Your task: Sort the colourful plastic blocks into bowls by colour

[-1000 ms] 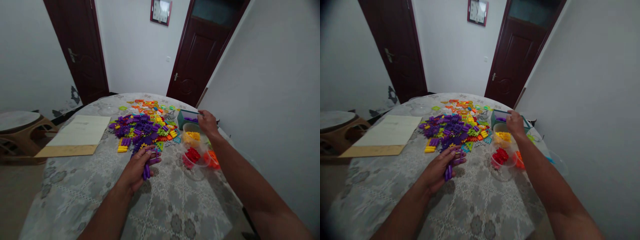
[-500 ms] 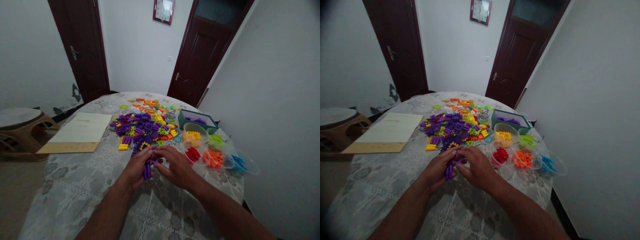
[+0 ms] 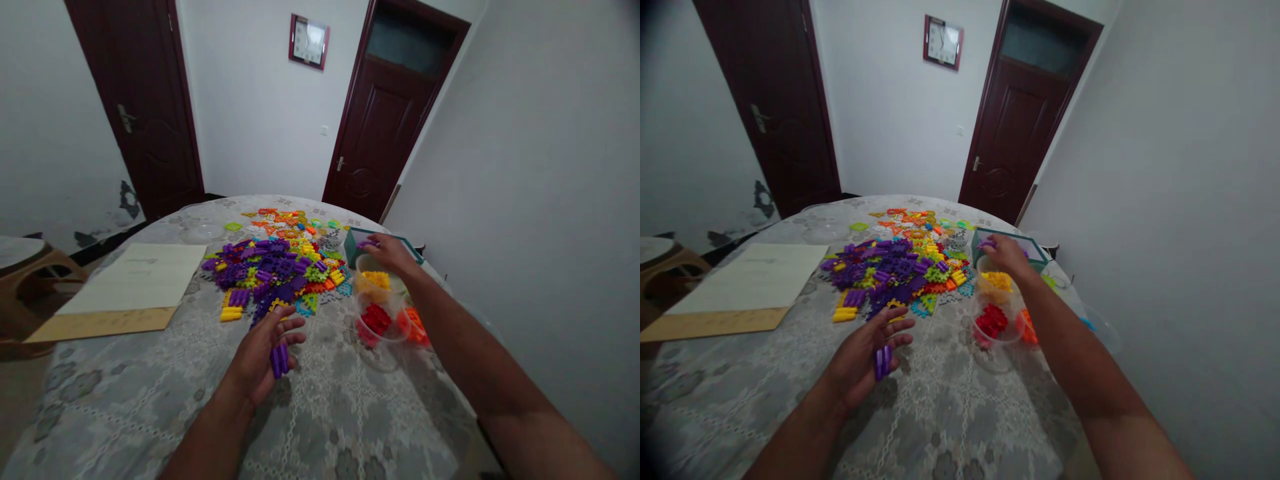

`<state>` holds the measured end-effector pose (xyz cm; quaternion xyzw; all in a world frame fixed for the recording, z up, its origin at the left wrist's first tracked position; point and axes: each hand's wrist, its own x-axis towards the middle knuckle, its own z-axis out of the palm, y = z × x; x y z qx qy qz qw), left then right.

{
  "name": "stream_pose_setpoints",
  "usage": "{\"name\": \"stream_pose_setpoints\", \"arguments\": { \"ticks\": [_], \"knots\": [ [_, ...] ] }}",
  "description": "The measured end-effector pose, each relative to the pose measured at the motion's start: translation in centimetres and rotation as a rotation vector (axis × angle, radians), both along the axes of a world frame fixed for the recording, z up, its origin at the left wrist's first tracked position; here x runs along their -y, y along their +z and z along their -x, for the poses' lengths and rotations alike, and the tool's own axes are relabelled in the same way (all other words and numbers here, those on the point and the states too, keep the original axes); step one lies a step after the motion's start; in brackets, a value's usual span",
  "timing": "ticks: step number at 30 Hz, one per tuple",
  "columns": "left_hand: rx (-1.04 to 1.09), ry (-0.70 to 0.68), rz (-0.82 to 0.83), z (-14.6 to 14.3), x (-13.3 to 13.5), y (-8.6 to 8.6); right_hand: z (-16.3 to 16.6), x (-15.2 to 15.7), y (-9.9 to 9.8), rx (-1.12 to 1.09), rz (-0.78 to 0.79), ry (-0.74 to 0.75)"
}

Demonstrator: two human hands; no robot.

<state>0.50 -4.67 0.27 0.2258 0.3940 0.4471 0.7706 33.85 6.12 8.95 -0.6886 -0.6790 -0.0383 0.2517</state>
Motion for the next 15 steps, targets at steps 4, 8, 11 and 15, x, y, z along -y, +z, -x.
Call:
{"name": "stream_pose_setpoints", "arguments": {
  "ticks": [4,8,11,15],
  "knots": [
    [0.008,0.031,0.013,-0.1,0.0,0.3,0.1,-1.0,0.8,-0.002,-0.198,-0.125],
    [0.034,0.078,0.015,0.1,-0.3,-0.1,5.1,3.5,-1.5,-0.035,-0.177,0.133],
    [0.082,0.076,0.015,0.3,-0.4,-0.6,10.6,9.5,-4.0,-0.140,-0.077,0.565],
    [0.148,0.056,-0.003,0.3,-0.4,-1.2,15.9,15.7,-6.2,-0.132,0.084,0.856]
  ]
}}
